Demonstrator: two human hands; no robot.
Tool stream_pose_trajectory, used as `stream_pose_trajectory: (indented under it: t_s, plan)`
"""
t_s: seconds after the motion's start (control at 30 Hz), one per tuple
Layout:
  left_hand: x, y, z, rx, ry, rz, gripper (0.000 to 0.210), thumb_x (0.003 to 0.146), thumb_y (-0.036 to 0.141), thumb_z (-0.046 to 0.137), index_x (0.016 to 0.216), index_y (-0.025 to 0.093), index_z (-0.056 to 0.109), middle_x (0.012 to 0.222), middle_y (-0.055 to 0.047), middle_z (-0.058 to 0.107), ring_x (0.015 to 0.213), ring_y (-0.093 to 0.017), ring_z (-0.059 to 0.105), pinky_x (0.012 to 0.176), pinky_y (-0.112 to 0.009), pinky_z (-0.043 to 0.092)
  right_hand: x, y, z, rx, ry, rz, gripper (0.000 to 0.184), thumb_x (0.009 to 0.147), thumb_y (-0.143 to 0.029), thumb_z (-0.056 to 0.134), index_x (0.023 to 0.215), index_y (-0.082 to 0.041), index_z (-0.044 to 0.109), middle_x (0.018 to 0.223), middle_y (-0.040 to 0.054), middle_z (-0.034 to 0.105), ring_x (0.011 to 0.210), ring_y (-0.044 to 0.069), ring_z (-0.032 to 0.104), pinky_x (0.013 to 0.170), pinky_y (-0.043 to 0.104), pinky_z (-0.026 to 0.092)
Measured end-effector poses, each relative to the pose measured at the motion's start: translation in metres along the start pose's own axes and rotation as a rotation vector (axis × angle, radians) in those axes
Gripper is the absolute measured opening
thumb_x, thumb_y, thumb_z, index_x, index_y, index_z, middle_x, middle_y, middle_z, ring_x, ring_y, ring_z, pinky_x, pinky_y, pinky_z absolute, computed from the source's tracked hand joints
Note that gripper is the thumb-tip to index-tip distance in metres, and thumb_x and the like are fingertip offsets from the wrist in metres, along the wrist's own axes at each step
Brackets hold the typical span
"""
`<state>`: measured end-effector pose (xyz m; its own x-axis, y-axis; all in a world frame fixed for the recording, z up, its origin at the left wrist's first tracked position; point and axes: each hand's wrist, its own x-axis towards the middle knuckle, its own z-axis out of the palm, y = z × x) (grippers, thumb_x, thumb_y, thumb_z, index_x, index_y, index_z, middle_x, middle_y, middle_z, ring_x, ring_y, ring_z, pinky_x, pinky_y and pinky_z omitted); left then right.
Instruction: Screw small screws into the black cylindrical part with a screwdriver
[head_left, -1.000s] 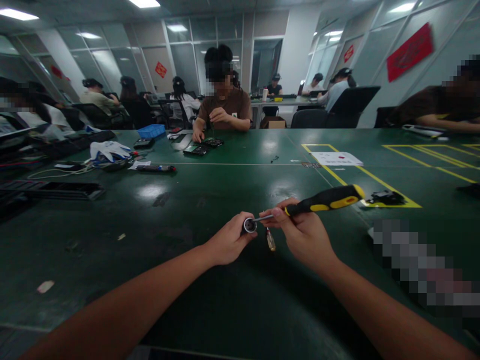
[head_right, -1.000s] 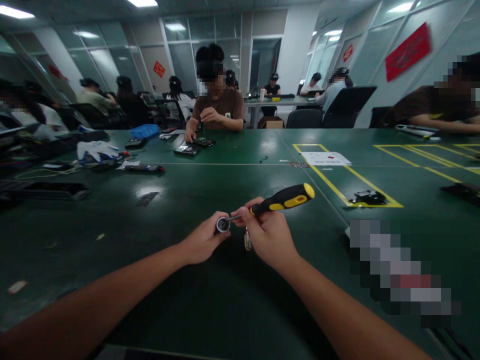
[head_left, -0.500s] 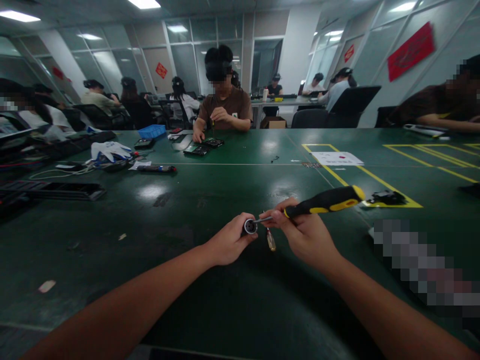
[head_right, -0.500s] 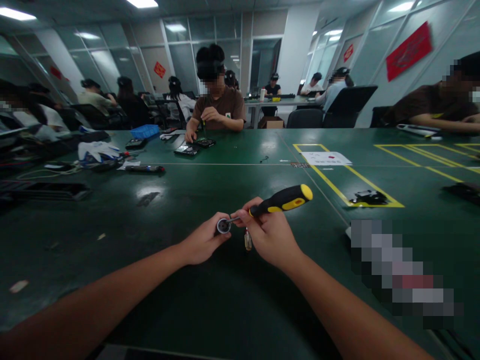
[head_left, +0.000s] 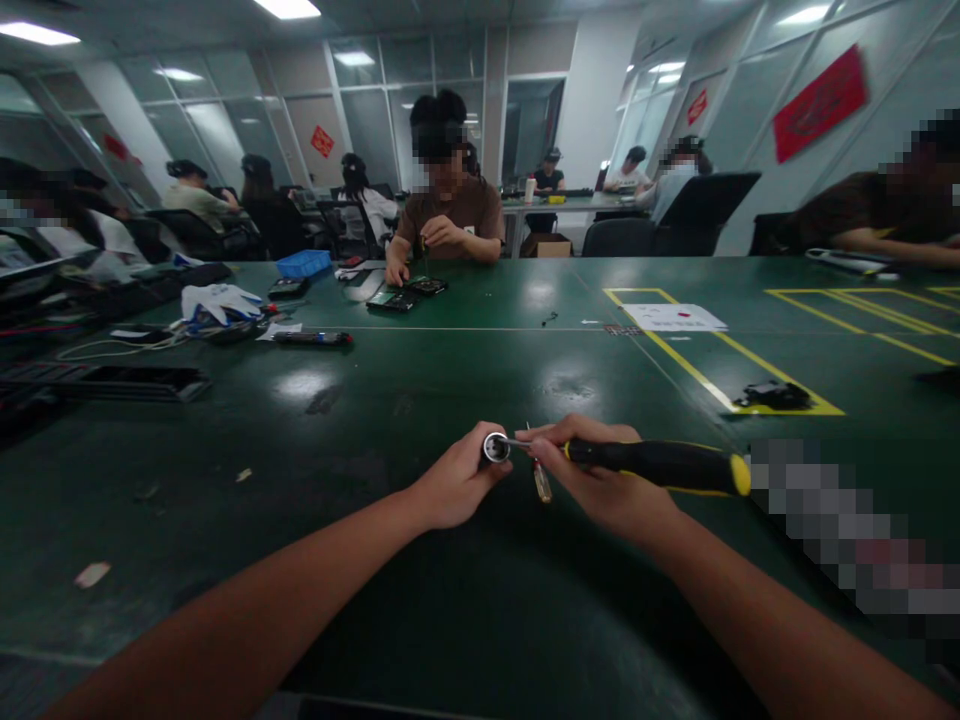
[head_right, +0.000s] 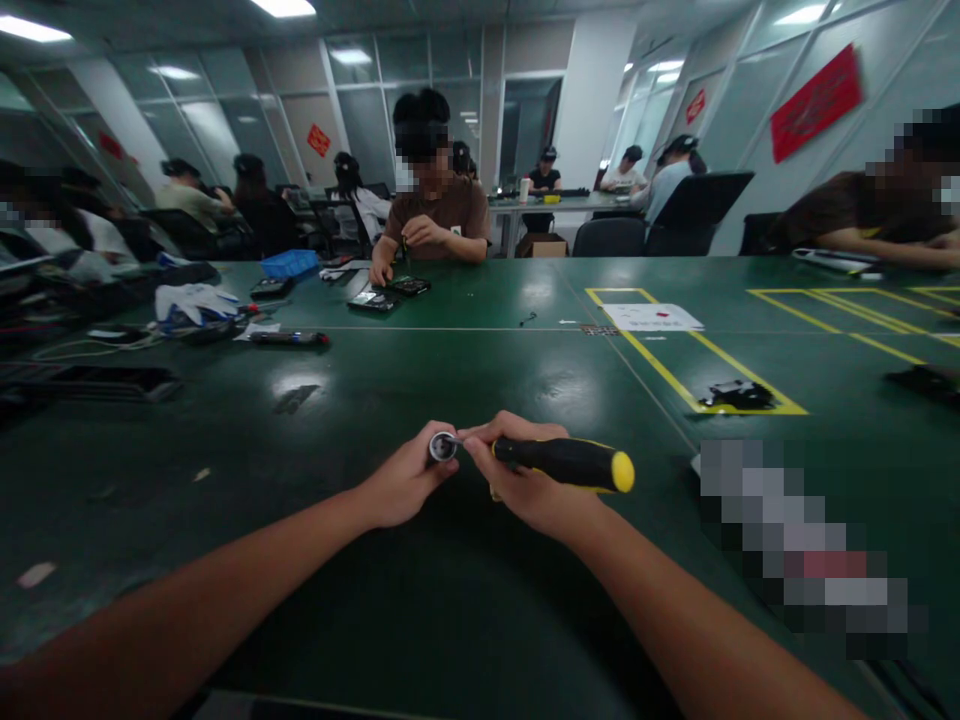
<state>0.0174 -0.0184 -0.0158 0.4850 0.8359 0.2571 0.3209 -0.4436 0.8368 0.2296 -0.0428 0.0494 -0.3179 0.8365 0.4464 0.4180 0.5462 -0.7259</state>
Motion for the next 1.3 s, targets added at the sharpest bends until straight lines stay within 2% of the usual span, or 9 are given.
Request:
stream_pose_trajectory:
  t_s: [0.13,0.23,0.37,0.5,0.77,1.03,1.3]
  plan:
    - [0.0,0.004,-0.001,0.024,-0.007,-0.016,0.023,0.097,0.036,0.053,0.113,0.021,0.049,0.098,-0.003,0.057,0.089,-0.019,0.054,0.079,-0.033,0.041,0.003,-0.002,-0.001,0.03,0.01,0.038,0.023,0.091,-0.04,0.066,0.078,-0.022,0.067,0.087,0.0069,0.078,0.079,0.023,0.076,0.067,0.033,0.062]
    - [0.0,0.005,-0.001,0.034,-0.006,-0.022,0.022,0.097,0.036,0.054,0.113,0.021,0.049,0.097,-0.003,0.058,0.087,-0.019,0.054,0.077,-0.032,0.04,0.005,-0.001,-0.003,0.01,-0.005,0.049,0.02,0.092,-0.04,0.065,0.082,-0.022,0.071,0.083,0.0052,0.076,0.077,0.021,0.074,0.066,0.032,0.061]
    - [0.002,0.005,0.0,0.053,0.012,-0.024,0.026,0.094,0.038,0.058,0.112,0.021,0.05,0.098,-0.003,0.059,0.087,-0.019,0.055,0.077,-0.032,0.041,0.007,0.002,-0.004,0.019,-0.056,0.041,0.019,0.095,-0.036,0.06,0.094,-0.024,0.075,0.09,0.004,0.078,0.082,0.021,0.075,0.074,0.034,0.063]
    - [0.002,0.005,0.0,0.052,0.005,-0.018,0.026,0.095,0.041,0.057,0.109,0.02,0.052,0.095,-0.002,0.059,0.085,-0.018,0.055,0.075,-0.031,0.041,0.006,0.004,-0.005,0.098,-0.092,0.089,0.019,0.094,-0.037,0.062,0.095,-0.024,0.075,0.09,0.0048,0.078,0.084,0.022,0.076,0.076,0.034,0.064]
    - [0.002,0.006,0.0,0.046,-0.009,-0.021,0.021,0.096,0.035,0.056,0.11,0.02,0.052,0.096,-0.002,0.059,0.087,-0.018,0.055,0.077,-0.031,0.04,0.005,0.004,-0.001,0.253,-0.045,0.212,0.02,0.09,-0.04,0.068,0.092,-0.022,0.076,0.088,0.0053,0.079,0.082,0.022,0.078,0.079,0.036,0.067]
    - [0.002,0.006,0.0,0.059,-0.016,-0.025,0.018,0.094,0.03,0.058,0.108,0.02,0.052,0.094,-0.002,0.059,0.086,-0.018,0.055,0.077,-0.031,0.04,0.006,0.007,0.0,0.361,-0.021,0.222,0.02,0.088,-0.041,0.071,0.09,-0.022,0.076,0.084,0.0052,0.078,0.08,0.023,0.078,0.077,0.037,0.068]
    - [0.002,0.007,0.0,0.035,-0.021,-0.039,0.018,0.094,0.03,0.058,0.108,0.02,0.052,0.094,-0.001,0.058,0.085,-0.018,0.054,0.076,-0.031,0.039,0.007,0.009,0.0,0.405,-0.035,0.277,0.023,0.086,-0.044,0.072,0.091,-0.022,0.075,0.084,0.0049,0.078,0.082,0.024,0.078,0.081,0.04,0.067]
